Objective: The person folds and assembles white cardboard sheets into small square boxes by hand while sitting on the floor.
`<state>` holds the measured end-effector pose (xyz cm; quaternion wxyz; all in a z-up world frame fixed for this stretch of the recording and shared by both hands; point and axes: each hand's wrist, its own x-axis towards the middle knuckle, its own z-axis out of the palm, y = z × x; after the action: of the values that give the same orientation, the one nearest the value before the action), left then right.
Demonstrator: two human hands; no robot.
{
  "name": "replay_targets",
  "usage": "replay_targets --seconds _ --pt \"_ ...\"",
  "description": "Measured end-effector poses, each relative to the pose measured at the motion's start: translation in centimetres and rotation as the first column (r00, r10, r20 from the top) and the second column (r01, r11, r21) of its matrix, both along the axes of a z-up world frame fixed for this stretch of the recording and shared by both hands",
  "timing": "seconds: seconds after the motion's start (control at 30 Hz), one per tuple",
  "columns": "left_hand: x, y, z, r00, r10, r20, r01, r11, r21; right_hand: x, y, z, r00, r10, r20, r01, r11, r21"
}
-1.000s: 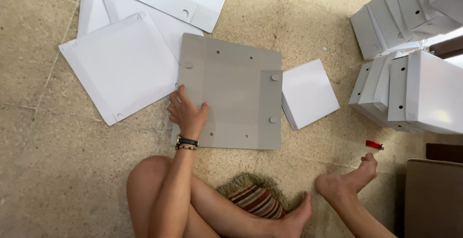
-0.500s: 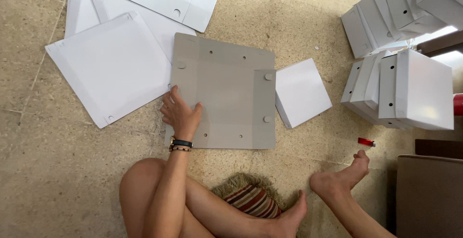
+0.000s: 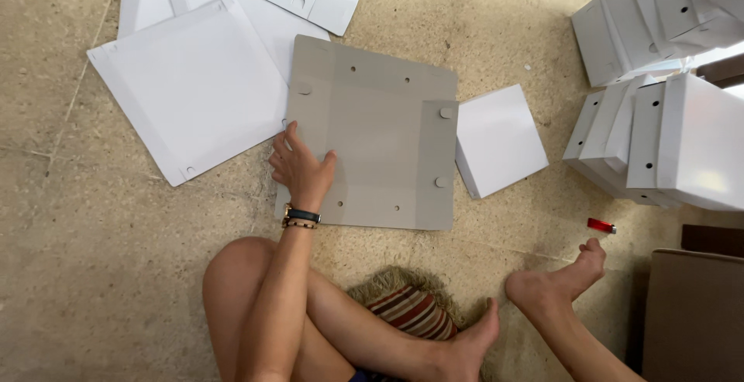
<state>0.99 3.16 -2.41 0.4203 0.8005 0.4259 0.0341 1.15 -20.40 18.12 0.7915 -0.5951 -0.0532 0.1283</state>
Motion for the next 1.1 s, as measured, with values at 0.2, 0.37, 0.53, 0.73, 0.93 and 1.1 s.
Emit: replay_targets --seconds 0.2,0.37,0.53,0.73,0.93,1.1 --pt "-0.2 -0.2 -0.7 1.0 0.007 0.019 -0.008 0.999 0.054 0.0 -0.7 -0.8 0.996 0.082 0.036 -0.082 0.997 0.007" --pt "0.6 0.2 -4.1 0.984 -0.018 0.177 0.009 0.999 0.052 -1.2 5.5 1.8 0.982 0.18 0.047 -0.182 0.983 0.034" --pt "-0.7 1.4 -0.7 0.973 0.054 0.224 -0.009 0.98 -0.197 -4.4 2.2 -6.3 0.953 0.302 -0.018 -0.3 0.95 0.085" --pt "-1.3 1.2 1.4 0.991 0.026 0.129 0.026 0.922 -0.387 -6.3 0.1 -15.9 0.973 0.039 -0.228 -0.218 0.485 -0.847" --pt "-1.3 1.4 2.2 0.983 0.053 0.176 0.052 0.839 -0.541 -8.5 6.5 -14.4 0.912 0.377 0.161 0.007 0.379 -0.925" --pt "-0.9 1.5 1.8 0.971 0.069 0.231 0.084 0.801 -0.593 -7.1 5.1 -20.3 0.754 0.408 0.515 0.348 0.416 -0.84"
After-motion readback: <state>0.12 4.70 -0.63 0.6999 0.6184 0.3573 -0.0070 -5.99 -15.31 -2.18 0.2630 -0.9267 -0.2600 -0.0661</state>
